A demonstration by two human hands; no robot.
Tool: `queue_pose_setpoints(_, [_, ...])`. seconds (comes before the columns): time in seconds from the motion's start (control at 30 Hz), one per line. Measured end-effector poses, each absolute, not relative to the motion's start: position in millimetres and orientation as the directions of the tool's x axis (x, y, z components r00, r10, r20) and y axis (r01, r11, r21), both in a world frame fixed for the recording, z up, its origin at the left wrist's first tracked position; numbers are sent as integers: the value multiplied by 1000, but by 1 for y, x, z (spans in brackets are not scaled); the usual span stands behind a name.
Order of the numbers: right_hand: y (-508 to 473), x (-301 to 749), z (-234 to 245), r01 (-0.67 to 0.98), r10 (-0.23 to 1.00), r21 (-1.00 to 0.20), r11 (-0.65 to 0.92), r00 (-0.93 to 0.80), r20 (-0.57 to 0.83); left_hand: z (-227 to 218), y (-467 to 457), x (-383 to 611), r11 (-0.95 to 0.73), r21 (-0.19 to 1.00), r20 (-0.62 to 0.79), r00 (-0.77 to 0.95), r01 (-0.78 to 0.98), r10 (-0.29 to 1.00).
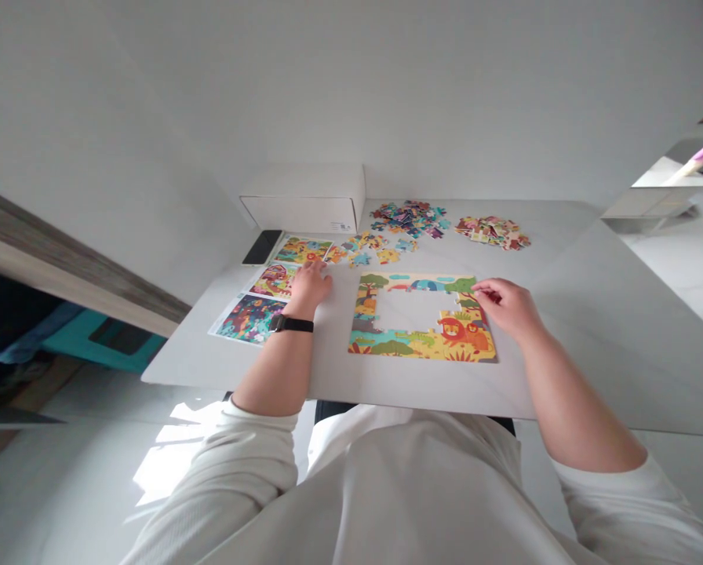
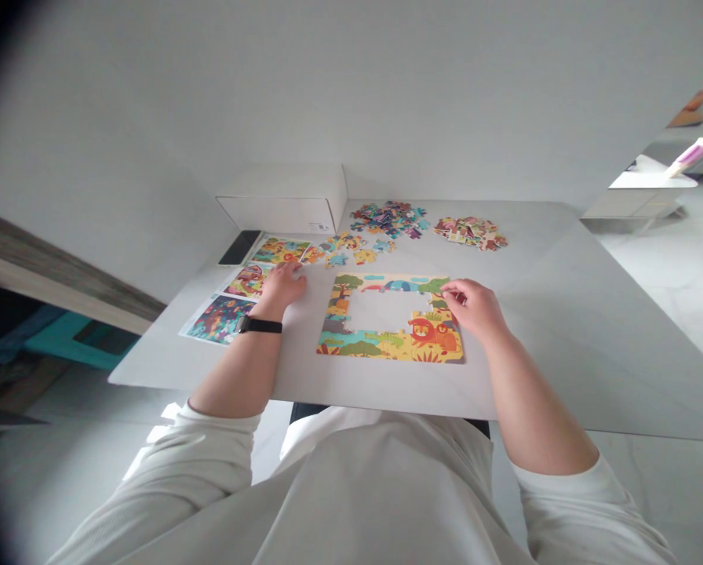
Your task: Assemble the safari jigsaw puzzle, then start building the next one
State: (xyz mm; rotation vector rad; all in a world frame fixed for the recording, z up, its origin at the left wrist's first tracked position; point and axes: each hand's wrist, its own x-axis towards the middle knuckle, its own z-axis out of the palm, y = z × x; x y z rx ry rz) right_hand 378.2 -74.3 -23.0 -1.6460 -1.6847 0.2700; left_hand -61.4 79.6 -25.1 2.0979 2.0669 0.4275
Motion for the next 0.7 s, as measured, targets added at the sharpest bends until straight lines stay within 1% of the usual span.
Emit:
queue_pose_setpoints(0.13, [-73,380,-26,772,927,-616,156,100,360,-28,83,-62,-16,264,72,-3,964,997])
queue_pose_setpoints(0.27, [-72,382,-29,769,937,-620,152,88,338,-29,83,-62,-25,257,92,2,966,996])
queue_pose_setpoints(0.43, [-72,381,-29,770,942,-621,145,84,325,-30,84,-59,-167,271,173,123,948,977])
queue_pose_setpoints(0.53, [-73,380,-28,771,946,-621,140,80,313,-31,86,-56,-219,265,153,183,939,971])
queue_pose_setpoints(0.7, [-74,379,-26,777,946,-613,141,76,315,-31,82,-52,-194,258,132,165,946,978])
